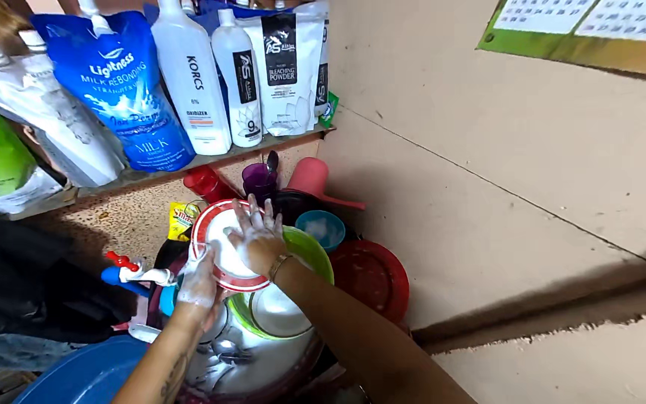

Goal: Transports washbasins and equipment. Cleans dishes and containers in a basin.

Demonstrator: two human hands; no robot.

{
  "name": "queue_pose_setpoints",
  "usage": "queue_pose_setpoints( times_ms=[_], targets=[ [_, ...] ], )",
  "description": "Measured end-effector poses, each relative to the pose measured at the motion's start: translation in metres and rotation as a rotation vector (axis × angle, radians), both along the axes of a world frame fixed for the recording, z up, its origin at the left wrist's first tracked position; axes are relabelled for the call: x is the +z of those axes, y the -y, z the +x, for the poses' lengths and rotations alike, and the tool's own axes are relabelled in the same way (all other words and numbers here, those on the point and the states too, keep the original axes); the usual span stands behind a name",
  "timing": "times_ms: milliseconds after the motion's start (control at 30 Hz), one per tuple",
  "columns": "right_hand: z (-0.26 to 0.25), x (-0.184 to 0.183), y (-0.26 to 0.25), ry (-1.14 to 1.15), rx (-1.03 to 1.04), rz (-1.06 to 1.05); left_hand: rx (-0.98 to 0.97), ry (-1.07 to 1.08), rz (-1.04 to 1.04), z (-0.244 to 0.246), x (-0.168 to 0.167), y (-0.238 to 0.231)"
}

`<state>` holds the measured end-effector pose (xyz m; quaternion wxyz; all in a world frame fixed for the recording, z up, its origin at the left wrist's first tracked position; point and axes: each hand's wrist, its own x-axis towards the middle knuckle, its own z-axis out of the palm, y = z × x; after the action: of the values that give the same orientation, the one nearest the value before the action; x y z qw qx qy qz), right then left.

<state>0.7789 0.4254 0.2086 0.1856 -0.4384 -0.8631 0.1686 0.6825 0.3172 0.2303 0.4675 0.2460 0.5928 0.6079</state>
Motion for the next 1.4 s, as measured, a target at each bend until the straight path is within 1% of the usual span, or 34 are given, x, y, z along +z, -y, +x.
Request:
queue_pose_setpoints(
  times_ms=[33,100,133,167,200,233,300,333,367,400,433,500,567,600,633,700,733,800,867,967,1033,1100,1167,1233,1267,1333,1367,1400],
  targets=[
    [-0.001,0.004,0.007,0.008,0.055,-0.003,0.018,-0.011,0.008,0.001,0.002,-0.004],
    [0.006,0.006,0.015,0.031,0.216,0.067,0.073,-0.020,0.022,-0.002,0.005,-0.012],
    [0.014,0.003,0.010,0.037,0.215,0.118,0.096,-0.013,0.032,-0.005,0.004,-0.014],
    [0.025,0.002,0.002,0.003,0.155,0.135,0.105,-0.004,0.048,-0.008,0.002,-0.016],
    [0.036,0.004,-0.009,-0.077,0.064,0.073,0.119,-0.008,0.059,-0.008,0.000,-0.019],
    [0.046,0.005,-0.020,-0.244,-0.030,-0.042,0.138,-0.012,0.063,-0.005,-0.002,-0.024],
    [0.063,0.011,-0.032,-0.708,-0.197,-0.379,0.166,-0.068,0.057,0.003,-0.008,-0.037],
    [0.068,0.015,-0.034,-0.906,-0.241,-0.564,0.171,-0.136,0.031,0.007,-0.012,-0.045],
    [0.074,0.020,-0.036,-1.020,-0.264,-0.692,0.155,-0.238,-0.012,0.010,-0.015,-0.052],
    [0.083,0.026,-0.038,-1.049,-0.262,-0.733,0.124,-0.366,-0.057,0.011,-0.017,-0.060],
    [0.093,0.032,-0.042,-1.026,-0.270,-0.693,0.091,-0.500,-0.078,0.014,-0.019,-0.066],
    [0.119,0.040,-0.053,-0.958,-0.339,-0.518,-0.015,-0.792,-0.078,0.016,-0.018,-0.070],
    [0.156,0.039,-0.065,-0.885,-0.442,-0.354,-0.145,-1.081,-0.072,0.014,-0.017,-0.064],
    [0.178,0.038,-0.069,-0.827,-0.492,-0.293,-0.174,-1.193,-0.072,0.011,-0.021,-0.061],
    [0.201,0.038,-0.068,-0.743,-0.524,-0.246,-0.183,-1.278,-0.065,0.007,-0.024,-0.056],
    [0.245,0.043,-0.057,-0.530,-0.582,-0.181,-0.156,-1.351,-0.020,-0.004,-0.033,-0.047],
    [0.263,0.045,-0.048,-0.413,-0.622,-0.164,-0.140,-1.352,0.004,-0.010,-0.039,-0.042],
    [0.290,0.045,-0.032,-0.231,-0.662,-0.177,-0.145,-1.285,0.026,-0.020,-0.054,-0.036],
    [0.302,0.038,-0.024,-0.071,-0.626,-0.254,-0.159,-1.156,-0.035,-0.023,-0.067,-0.031],
    [0.288,0.023,-0.024,0.188,-0.525,-0.418,-0.124,-0.879,-0.119,-0.017,-0.079,-0.023],
    [0.273,0.004,-0.031,0.297,-0.502,-0.483,-0.115,-0.675,-0.140,-0.011,-0.077,-0.020],
    [0.257,-0.015,-0.038,0.311,-0.503,-0.508,-0.139,-0.578,-0.170,-0.009,-0.069,-0.015],
    [0.246,-0.033,-0.046,0.391,-0.472,-0.465,-0.218,-0.618,-0.233,-0.011,-0.059,-0.010],
    [0.236,-0.040,-0.048,0.456,-0.436,-0.370,-0.344,-0.697,-0.299,-0.017,-0.050,-0.009],
    [0.231,-0.036,-0.045,0.418,-0.414,-0.287,-0.399,-0.728,-0.329,-0.020,-0.047,-0.009],
    [0.213,-0.017,-0.032,0.223,-0.302,-0.089,-0.481,-0.776,-0.387,-0.023,-0.041,-0.013],
    [0.199,-0.005,-0.023,0.132,-0.213,-0.057,-0.506,-0.794,-0.404,-0.024,-0.040,-0.016],
    [0.184,0.003,-0.013,0.077,-0.124,-0.080,-0.522,-0.806,-0.411,-0.024,-0.040,-0.018]
  ],
)
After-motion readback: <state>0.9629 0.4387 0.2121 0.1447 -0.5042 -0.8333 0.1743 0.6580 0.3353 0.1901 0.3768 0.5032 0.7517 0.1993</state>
